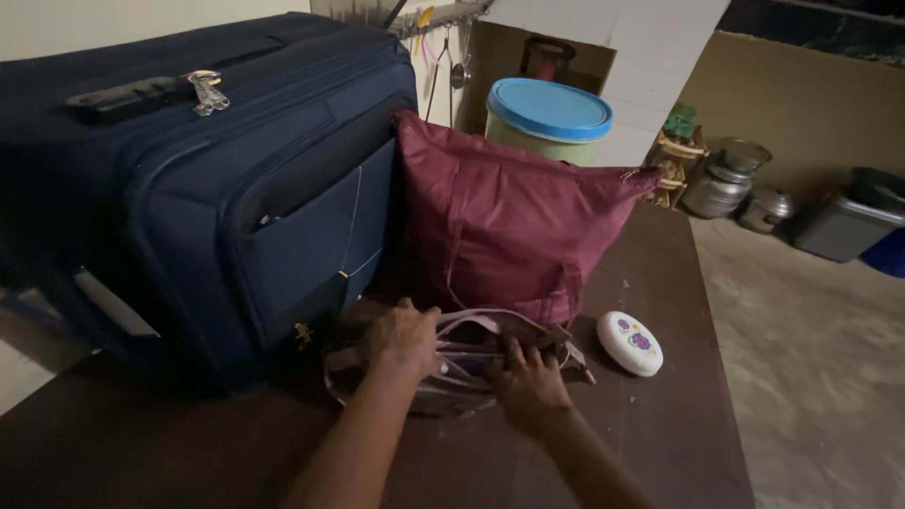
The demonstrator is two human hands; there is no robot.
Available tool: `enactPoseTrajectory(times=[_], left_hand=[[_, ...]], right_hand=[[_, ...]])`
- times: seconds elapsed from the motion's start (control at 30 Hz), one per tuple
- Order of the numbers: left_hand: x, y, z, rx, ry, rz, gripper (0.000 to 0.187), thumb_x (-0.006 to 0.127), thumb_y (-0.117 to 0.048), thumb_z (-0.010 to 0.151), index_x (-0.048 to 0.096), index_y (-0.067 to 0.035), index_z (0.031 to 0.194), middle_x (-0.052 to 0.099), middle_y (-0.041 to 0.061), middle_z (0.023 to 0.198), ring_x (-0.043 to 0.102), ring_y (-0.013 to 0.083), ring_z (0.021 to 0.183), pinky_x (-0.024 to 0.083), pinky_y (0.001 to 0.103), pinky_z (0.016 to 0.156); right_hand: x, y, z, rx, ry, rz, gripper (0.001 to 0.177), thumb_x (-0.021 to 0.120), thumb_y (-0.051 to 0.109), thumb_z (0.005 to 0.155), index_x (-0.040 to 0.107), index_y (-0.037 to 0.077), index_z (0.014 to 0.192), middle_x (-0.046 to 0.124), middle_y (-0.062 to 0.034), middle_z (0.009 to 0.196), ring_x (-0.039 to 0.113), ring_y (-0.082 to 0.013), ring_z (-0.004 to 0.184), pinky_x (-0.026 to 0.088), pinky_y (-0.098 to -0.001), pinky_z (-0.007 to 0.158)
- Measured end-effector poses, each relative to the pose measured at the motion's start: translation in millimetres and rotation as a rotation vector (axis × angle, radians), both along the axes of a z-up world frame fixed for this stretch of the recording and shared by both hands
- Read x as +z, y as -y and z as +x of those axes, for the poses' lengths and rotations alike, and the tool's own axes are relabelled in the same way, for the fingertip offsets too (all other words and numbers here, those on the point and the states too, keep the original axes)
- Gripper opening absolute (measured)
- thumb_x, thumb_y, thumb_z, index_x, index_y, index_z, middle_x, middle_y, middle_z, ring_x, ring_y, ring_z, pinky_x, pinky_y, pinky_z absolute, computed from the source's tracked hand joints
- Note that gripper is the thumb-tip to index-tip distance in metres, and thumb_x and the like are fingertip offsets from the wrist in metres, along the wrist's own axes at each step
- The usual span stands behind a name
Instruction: The person packs a small handbag on a table, placing a wallet, hairband, comb, toothbrush, toothpaste and a round powder case into it one at a time, then arranges the items inside and fastens the bag's flap.
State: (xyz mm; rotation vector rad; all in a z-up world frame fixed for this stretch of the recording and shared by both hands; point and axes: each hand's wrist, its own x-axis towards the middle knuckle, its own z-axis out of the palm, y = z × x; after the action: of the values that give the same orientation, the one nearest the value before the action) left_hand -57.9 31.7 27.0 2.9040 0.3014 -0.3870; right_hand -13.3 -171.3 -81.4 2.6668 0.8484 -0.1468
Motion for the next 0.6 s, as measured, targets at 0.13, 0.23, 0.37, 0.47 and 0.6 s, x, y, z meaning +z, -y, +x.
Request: enactPoseTrajectory(times=[0.13,0.23,0.37,0.47,0.6], left_hand=[[-10,-9,7,-0.039,0.135,0.009,0.042,0.081,-0.041,0.087,0.073,-0.016,0.119,0.064,0.016,0.129,0.065,0.0325,0.119,0.057,0.043,0.096],[-28,-7,28,-0.055,0.264,0.076,0.021,0.077,-0.029,0.088,0.079,-0.012,0.099,0.074,0.016,0.109,0.073,0.0299,0.103,0.061,0.041,0.085],[-54,-10,67,-0.060,0.409,0.231,0.015,0.067,-0.014,0.093,0.081,-0.014,0.087,0.077,0.014,0.095,0.077,0.0275,0.090,0.062,0.040,0.071],[-59,-14,94,-0.011,0.558,0.288,0.019,0.064,-0.013,0.095,0.080,-0.014,0.085,0.078,0.013,0.091,0.077,0.0284,0.086,0.062,0.039,0.066],[-57,-11,114,-0.060,0.573,0.286,0.018,0.065,-0.010,0.094,0.079,-0.012,0.084,0.078,0.014,0.092,0.077,0.0302,0.086,0.061,0.040,0.066]], right_hand=[[16,2,-1,0.021,-0.103,0.005,0.052,0.042,0.041,0.105,0.043,0.017,0.151,0.014,-0.0309,0.163,0.035,-0.0518,0.143,0.025,-0.0709,0.116],[20,4,2,0.063,-0.066,0.035,0.048,0.040,0.035,0.105,0.047,0.017,0.150,0.016,-0.0334,0.163,0.036,-0.0526,0.143,0.027,-0.0715,0.114],[10,7,9,0.035,-0.049,0.062,0.042,0.042,0.032,0.102,0.059,0.020,0.139,0.020,-0.0256,0.163,0.031,-0.0473,0.146,0.022,-0.0714,0.115],[8,8,24,0.057,-0.034,0.277,0.037,0.043,0.030,0.105,0.067,0.019,0.131,0.027,-0.0205,0.162,0.030,-0.0433,0.148,0.020,-0.0619,0.122],[10,11,51,-0.018,-0.206,0.182,0.039,0.043,0.021,0.106,0.064,0.022,0.139,0.048,-0.0196,0.159,0.055,-0.0343,0.136,0.042,-0.0519,0.118]])
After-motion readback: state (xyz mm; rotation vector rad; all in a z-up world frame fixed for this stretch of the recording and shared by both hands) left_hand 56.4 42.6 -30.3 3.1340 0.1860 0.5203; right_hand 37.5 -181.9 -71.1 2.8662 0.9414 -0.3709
